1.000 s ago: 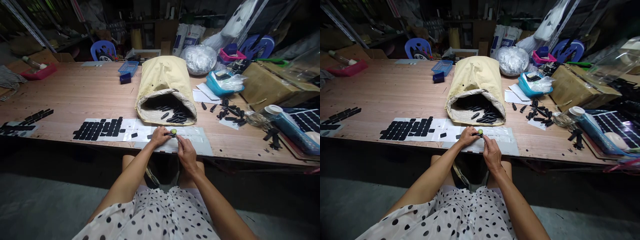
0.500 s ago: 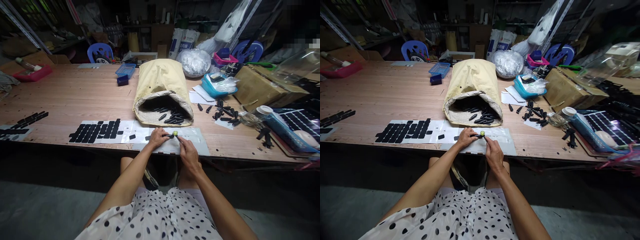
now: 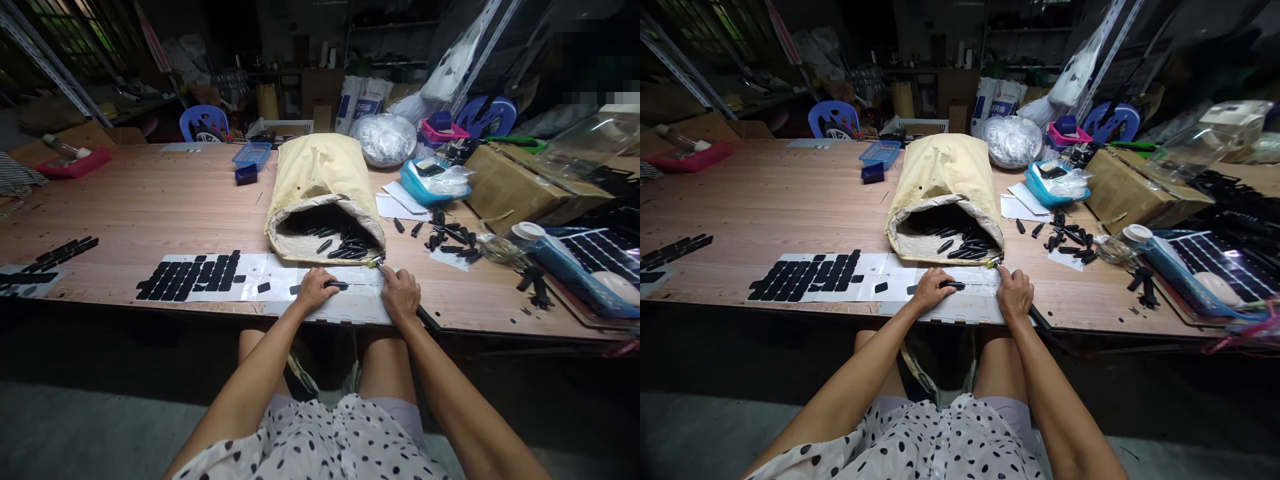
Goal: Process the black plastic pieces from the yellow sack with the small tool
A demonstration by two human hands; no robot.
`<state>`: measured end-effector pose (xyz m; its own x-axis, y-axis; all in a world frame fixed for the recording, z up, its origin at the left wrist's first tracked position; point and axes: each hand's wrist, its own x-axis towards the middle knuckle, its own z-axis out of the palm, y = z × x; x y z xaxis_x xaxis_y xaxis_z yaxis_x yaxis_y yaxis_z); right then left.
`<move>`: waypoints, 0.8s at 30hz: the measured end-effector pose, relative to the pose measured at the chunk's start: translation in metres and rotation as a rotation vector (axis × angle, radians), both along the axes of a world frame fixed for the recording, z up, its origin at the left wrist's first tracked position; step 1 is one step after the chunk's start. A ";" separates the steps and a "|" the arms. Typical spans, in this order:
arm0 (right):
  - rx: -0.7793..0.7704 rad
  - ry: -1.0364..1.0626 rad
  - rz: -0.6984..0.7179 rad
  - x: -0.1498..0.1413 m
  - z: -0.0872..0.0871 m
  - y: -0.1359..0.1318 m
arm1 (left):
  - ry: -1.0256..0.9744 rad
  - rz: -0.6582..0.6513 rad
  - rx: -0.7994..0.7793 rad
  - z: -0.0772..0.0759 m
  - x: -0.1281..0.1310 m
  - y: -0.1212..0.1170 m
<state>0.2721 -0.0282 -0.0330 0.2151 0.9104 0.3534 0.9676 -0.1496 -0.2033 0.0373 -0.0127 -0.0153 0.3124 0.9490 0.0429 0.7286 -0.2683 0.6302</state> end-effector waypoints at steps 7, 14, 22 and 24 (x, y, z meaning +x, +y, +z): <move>-0.005 -0.054 0.007 -0.005 -0.004 -0.001 | -0.054 -0.313 0.075 -0.008 -0.009 -0.076; -0.017 -0.062 0.004 -0.006 -0.003 -0.001 | 0.338 -0.176 -0.493 -0.064 -0.009 -0.136; -0.037 -0.059 0.005 -0.009 0.000 0.000 | 0.199 -0.317 -0.501 -0.004 -0.001 -0.117; -0.039 -0.059 0.003 -0.009 0.000 0.000 | -0.034 -0.527 -0.379 0.040 0.007 -0.109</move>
<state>0.2628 -0.0279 -0.0326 0.1921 0.9242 0.3300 0.9782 -0.1534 -0.1397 0.0441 -0.1222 0.0243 0.7447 0.6201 -0.2467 0.5382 -0.3394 0.7715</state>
